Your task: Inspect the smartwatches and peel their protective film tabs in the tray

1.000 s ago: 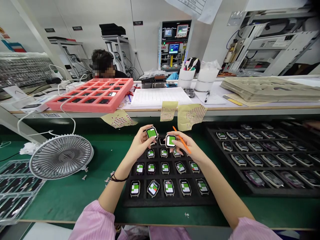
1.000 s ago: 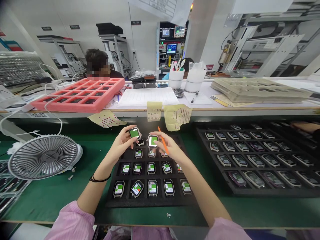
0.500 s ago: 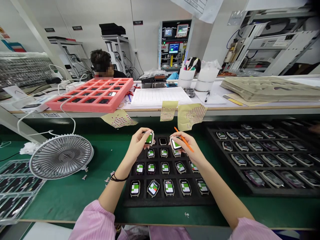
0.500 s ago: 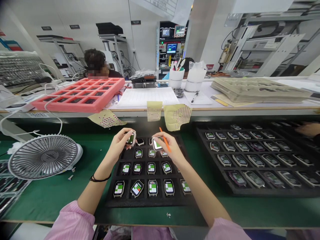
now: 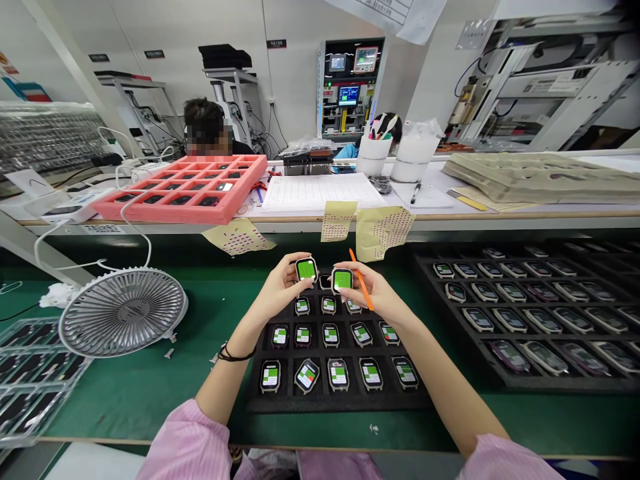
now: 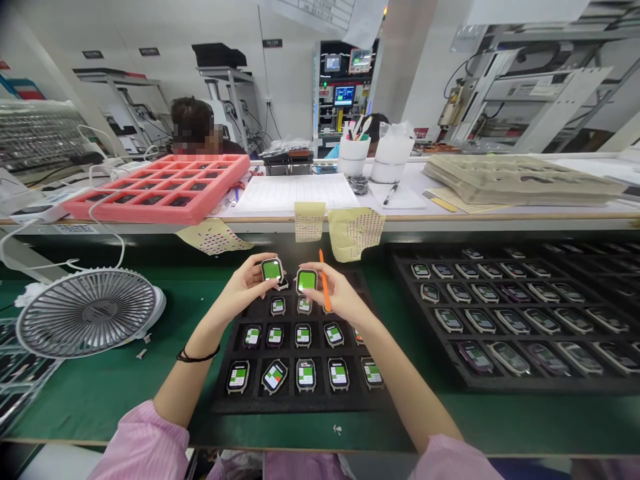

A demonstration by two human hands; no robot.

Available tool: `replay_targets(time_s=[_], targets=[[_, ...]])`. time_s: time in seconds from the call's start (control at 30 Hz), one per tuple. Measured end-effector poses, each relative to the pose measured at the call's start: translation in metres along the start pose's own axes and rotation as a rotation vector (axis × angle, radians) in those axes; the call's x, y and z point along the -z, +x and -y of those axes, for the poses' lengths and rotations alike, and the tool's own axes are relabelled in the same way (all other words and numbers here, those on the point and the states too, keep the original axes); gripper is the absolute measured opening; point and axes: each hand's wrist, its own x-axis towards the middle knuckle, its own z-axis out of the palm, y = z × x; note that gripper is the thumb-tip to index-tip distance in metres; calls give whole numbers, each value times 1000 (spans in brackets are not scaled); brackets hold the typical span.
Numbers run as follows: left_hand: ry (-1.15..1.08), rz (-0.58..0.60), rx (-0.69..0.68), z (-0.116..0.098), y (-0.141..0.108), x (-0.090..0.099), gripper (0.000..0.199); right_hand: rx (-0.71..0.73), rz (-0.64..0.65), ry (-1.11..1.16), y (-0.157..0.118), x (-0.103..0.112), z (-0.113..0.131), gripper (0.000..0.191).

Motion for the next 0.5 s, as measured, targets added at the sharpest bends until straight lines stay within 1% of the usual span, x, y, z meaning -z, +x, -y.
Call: replay_targets(time_s=[0.1, 0.23, 0.37, 0.5], targets=[[-44, 11, 2, 3, 1, 3, 59, 5, 41, 99, 0, 1, 1, 45], [-87, 16, 8, 1, 1, 6, 60, 30, 49, 154, 2, 2, -2, 43], [-115, -4, 19, -2, 1, 7, 55, 21, 17, 160, 3, 2, -5, 40], [-126, -25, 26, 0, 2, 5, 54, -9, -43, 93, 3, 0, -8, 42]])
